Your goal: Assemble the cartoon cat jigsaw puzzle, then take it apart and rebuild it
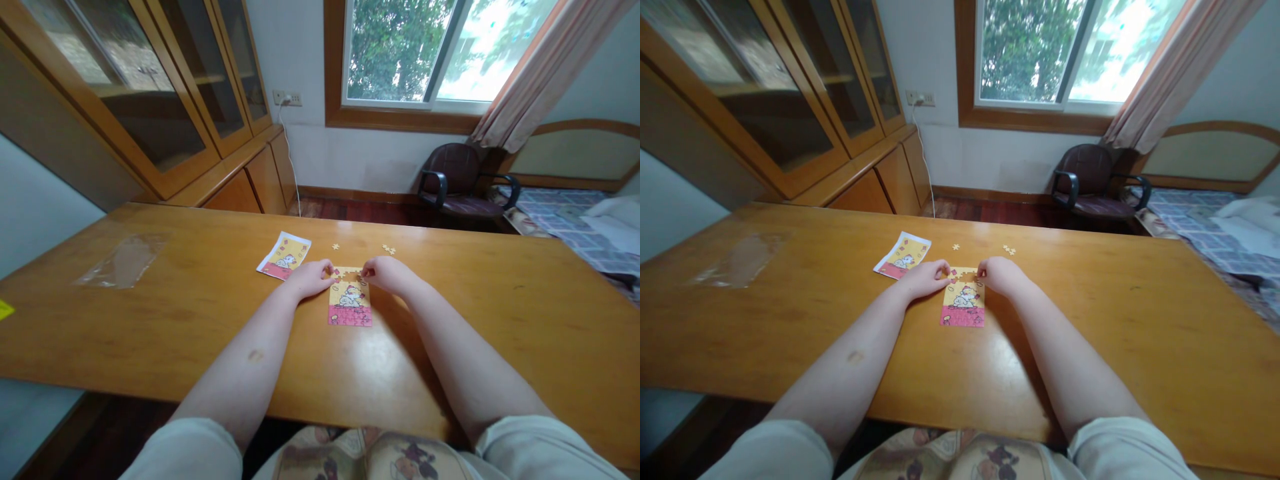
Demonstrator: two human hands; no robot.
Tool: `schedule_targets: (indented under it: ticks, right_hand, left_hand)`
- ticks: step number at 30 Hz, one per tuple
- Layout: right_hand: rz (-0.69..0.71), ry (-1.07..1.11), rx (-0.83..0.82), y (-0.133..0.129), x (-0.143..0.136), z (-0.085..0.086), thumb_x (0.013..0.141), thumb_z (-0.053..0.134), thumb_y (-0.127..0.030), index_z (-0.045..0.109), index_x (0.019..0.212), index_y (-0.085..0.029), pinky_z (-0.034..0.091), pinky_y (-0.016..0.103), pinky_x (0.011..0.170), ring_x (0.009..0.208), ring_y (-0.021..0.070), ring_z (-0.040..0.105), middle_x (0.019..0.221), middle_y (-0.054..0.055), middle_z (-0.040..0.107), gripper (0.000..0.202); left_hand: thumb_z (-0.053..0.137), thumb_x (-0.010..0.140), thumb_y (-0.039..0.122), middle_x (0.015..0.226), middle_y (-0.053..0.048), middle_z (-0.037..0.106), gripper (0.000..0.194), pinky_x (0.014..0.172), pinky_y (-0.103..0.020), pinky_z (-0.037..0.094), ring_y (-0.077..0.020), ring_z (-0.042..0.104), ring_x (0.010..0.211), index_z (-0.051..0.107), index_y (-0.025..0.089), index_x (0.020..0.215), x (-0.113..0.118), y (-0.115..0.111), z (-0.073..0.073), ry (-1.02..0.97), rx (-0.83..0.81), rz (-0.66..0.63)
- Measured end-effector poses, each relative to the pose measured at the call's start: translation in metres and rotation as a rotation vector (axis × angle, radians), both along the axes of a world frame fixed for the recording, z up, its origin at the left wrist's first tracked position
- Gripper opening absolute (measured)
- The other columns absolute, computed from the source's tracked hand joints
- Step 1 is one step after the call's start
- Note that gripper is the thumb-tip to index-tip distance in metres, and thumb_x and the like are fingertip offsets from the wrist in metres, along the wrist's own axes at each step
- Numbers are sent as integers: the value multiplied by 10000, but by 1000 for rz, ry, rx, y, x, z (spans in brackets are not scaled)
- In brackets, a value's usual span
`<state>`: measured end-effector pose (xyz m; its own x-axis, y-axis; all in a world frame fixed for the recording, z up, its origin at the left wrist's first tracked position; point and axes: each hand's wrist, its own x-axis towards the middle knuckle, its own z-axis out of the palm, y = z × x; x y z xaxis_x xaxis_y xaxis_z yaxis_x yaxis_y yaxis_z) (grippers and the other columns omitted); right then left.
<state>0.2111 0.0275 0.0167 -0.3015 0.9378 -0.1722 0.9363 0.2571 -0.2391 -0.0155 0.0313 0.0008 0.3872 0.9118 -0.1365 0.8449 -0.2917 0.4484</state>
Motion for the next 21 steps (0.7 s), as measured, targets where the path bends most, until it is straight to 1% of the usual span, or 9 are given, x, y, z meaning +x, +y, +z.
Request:
schedule_targets:
  ticks: [4,7,9,12,15,21]
  right_hand:
    - [89,22,-33,-5,-5,1,720,618,-184,743,862,-254,406,230,631,748,165,616,884,13,719,202]
    - [138,22,-71,-10,-15,-2,715,661,-250,741,863,-253,396,233,602,737,169,615,894,23,719,168]
    - [143,-9,-70,-12,-20,-5,717,669,-270,746,845,-250,389,239,593,740,178,618,888,35,719,151]
    - [148,-27,-65,-12,-24,-8,723,655,-237,752,833,-254,385,235,598,757,176,625,884,31,718,148]
    - [140,-13,-64,-11,-24,-9,734,648,-230,748,861,-258,394,222,612,782,168,629,909,21,712,164]
    - [122,11,-25,-11,-24,-12,789,618,-279,722,923,-247,421,214,675,850,169,629,957,31,692,173]
  left_hand:
    - [589,763,431,793,3,644,222,576,-258,347,-173,586,726,589,244,884,-1,0,0,-9,-1,1]
    - [601,746,441,771,10,643,221,576,-258,350,-171,580,717,585,245,846,-1,-1,0,-3,-1,-18]
    - [624,722,448,764,13,645,238,575,-256,351,-171,582,713,588,246,842,-1,-1,0,-1,-8,-28]
    - [654,689,459,766,16,649,270,564,-255,346,-172,585,707,592,248,845,-1,-1,0,4,-26,-28]
    - [659,680,474,772,19,653,278,558,-256,340,-171,586,707,595,252,835,-1,-1,-1,16,-35,-25]
    - [645,684,478,784,23,659,265,563,-248,334,-169,590,724,604,257,823,0,0,-2,32,-20,-37]
